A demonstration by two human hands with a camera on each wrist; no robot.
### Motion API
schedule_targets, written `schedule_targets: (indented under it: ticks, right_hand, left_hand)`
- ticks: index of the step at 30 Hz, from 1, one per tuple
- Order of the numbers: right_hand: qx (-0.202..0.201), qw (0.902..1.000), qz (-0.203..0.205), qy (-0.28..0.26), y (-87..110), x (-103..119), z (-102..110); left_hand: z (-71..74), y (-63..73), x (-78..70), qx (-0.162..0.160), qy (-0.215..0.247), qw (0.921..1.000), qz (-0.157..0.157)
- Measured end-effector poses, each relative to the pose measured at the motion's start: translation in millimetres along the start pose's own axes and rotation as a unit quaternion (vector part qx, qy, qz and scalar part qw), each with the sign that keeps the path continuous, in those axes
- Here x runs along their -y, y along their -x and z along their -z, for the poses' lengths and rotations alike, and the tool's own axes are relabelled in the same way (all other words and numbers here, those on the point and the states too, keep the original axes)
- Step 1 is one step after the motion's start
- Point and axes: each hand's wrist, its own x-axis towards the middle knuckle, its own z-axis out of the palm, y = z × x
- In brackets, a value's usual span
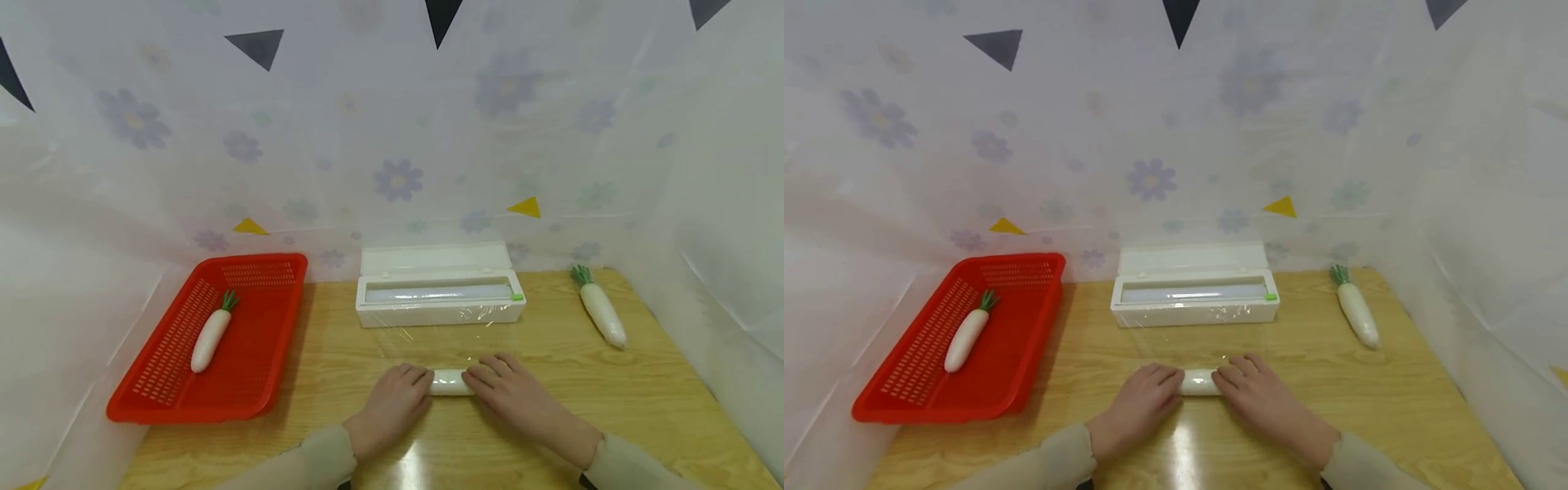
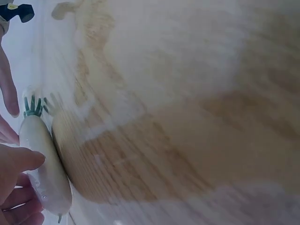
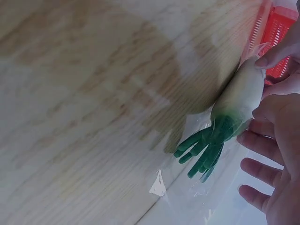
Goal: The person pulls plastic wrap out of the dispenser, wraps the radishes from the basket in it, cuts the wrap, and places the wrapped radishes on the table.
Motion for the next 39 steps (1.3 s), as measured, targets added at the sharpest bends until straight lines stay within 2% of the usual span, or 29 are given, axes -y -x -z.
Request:
schedule_targets:
  ticks: [7,14,17,22,28,33,39]
  right_hand:
    - [-0.017,0.9996,-0.012,-0.021,-4.6,-3,-4]
    - [-0.03,0.9973,-0.043,-0.052,-11.9,-2,-3]
    - [-0.039,0.9977,-0.044,-0.036,-13.5,0,-1]
    - [-0.06,0.9982,-0.007,0.006,-11.7,5,0]
    - [-0.04,0.998,-0.048,-0.006,-5.5,5,-3]
    - [-0.011,0.998,-0.062,0.006,-4.6,3,-5]
    - [-0.002,0.9963,-0.085,0.009,-6.6,4,-7]
  left_hand:
    - [-0.7,-3.2,2.4,0.012,-0.009,0.9998,0.009]
    - [-2.1,-6.4,0.1,0.015,-0.019,0.9995,0.023]
    - [-3.8,-6.7,0.4,0.01,-0.02,0.9995,0.023]
    - [-4.7,-9.0,1.3,0.009,-0.019,0.9994,0.026]
    - [-2.0,-11.5,2.4,0.025,-0.007,0.9992,0.032]
    - [-0.4,-13.0,3.6,0.038,0.0,0.9985,0.038]
    - [2.5,-15.0,4.1,0.059,0.007,0.9968,0.053]
